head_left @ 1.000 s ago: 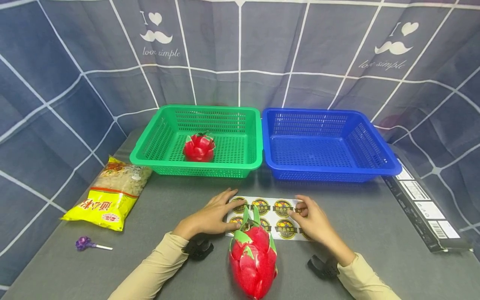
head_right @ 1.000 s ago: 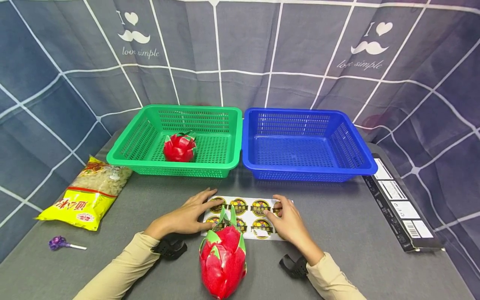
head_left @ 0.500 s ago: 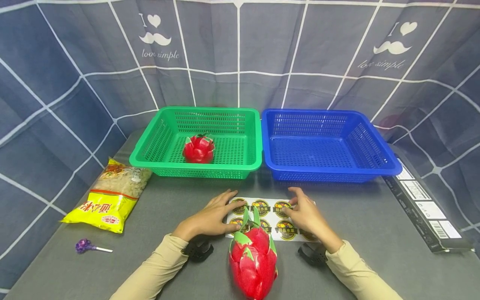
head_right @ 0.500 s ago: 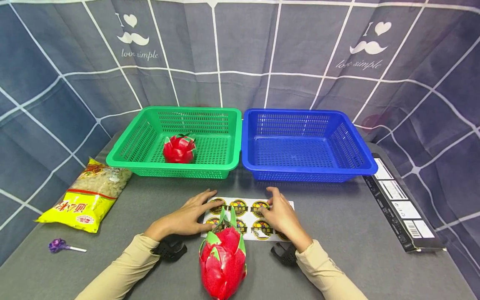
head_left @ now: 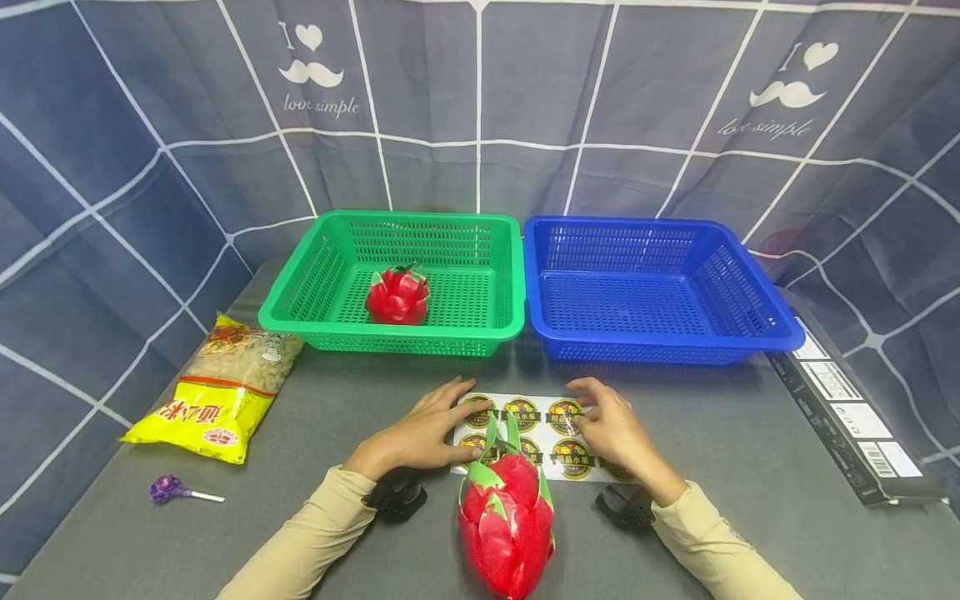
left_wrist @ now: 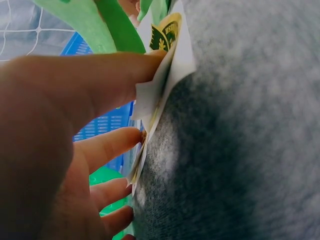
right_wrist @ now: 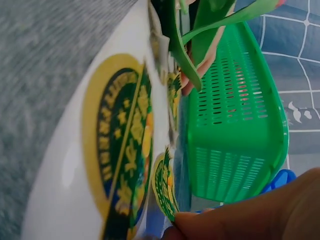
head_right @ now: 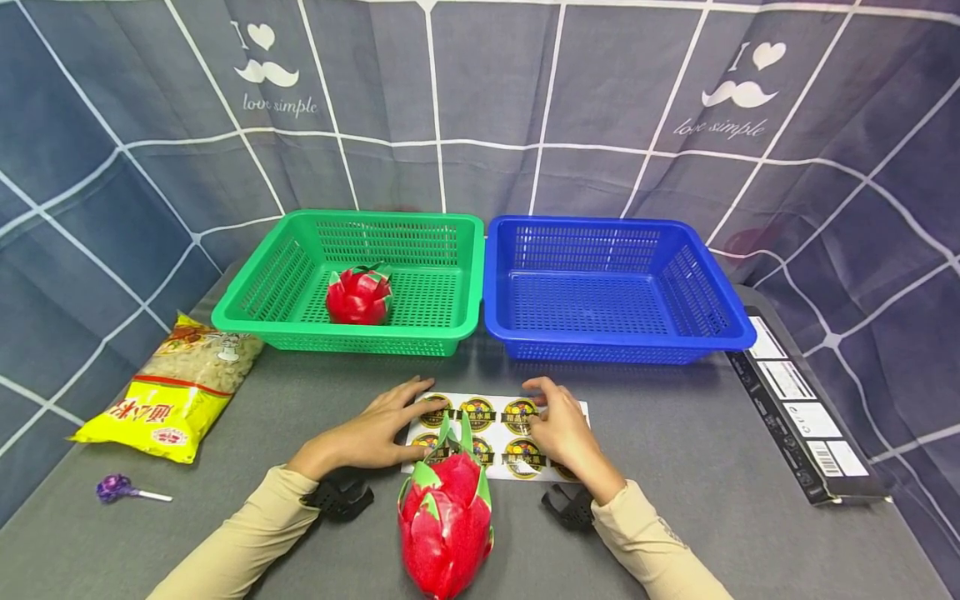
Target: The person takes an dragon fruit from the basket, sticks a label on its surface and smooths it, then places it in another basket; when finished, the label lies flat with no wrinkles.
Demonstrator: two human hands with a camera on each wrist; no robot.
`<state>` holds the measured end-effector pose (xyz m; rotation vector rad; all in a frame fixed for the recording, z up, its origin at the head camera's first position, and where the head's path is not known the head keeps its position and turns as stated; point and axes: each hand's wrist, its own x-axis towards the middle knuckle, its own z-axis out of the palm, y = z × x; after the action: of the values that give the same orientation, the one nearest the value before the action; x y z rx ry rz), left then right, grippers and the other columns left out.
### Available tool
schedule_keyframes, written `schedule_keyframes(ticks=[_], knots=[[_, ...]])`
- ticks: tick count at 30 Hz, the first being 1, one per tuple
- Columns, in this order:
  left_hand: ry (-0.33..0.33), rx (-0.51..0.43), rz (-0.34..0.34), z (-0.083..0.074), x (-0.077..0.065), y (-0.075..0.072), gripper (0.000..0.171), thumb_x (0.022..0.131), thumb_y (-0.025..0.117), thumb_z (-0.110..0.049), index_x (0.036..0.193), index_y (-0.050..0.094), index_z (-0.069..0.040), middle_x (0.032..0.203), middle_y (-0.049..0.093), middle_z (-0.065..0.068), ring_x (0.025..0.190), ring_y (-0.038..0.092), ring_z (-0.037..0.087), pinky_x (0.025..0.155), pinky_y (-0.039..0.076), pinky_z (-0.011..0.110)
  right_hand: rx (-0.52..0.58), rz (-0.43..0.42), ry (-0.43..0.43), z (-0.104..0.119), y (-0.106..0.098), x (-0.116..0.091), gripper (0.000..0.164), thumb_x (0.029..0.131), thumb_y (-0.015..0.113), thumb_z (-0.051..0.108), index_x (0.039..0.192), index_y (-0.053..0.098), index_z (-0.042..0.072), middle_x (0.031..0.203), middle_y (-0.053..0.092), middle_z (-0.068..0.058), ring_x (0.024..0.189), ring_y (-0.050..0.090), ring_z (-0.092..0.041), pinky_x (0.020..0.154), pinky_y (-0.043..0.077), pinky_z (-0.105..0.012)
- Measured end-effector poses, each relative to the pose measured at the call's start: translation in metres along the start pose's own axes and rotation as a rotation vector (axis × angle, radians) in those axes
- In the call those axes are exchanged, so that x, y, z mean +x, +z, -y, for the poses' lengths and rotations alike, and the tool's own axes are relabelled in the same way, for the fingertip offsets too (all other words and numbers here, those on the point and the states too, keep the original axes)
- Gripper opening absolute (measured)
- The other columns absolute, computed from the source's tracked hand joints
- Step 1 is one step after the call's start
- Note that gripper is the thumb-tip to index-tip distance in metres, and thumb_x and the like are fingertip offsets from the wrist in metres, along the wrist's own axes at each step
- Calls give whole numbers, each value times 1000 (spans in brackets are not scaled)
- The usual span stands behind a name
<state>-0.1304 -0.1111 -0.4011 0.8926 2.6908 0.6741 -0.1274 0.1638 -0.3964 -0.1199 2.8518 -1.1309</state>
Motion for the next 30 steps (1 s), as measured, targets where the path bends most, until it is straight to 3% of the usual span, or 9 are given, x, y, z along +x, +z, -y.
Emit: schedule_keyframes(ticks=[8, 20, 27, 30], knots=[[1, 2, -2, 0, 1, 0, 61, 79, 64, -41, 134, 43, -25, 148, 25, 11, 137, 18, 34, 107, 20, 55, 21, 23, -33, 2, -4, -2, 44, 74, 50, -8, 110, 62, 13, 105, 65, -14, 65, 52, -13, 56, 40, -27], [-19, -4, 10, 1, 1, 0, 62, 79, 65, -41, 135, 42, -26, 148, 24, 10, 138, 17, 32, 107, 20, 55, 74, 83, -52, 1, -9, -4, 39, 79, 47, -7, 110, 64, 8, 110, 64, -13, 86, 53, -17, 74, 41, -28], [-11, -66, -14, 2, 0, -4, 56, 83, 61, -38, 133, 44, -21, 147, 27, 12, 137, 20, 32, 107, 22, 55, 165, 112, -53, 5, -10, -7, 40, 77, 48, -6, 112, 62, 8, 107, 63, -14, 55, 40, -8, 46, 35, -23], [-37, -152, -60, -2, 0, -9, 52, 86, 59, -34, 133, 45, -15, 141, 34, 14, 133, 28, 32, 104, 27, 55, 218, 127, -68, 11, -12, -11, 40, 77, 50, -5, 113, 61, 8, 105, 63, -14, 53, 42, -5, 44, 36, -20]])
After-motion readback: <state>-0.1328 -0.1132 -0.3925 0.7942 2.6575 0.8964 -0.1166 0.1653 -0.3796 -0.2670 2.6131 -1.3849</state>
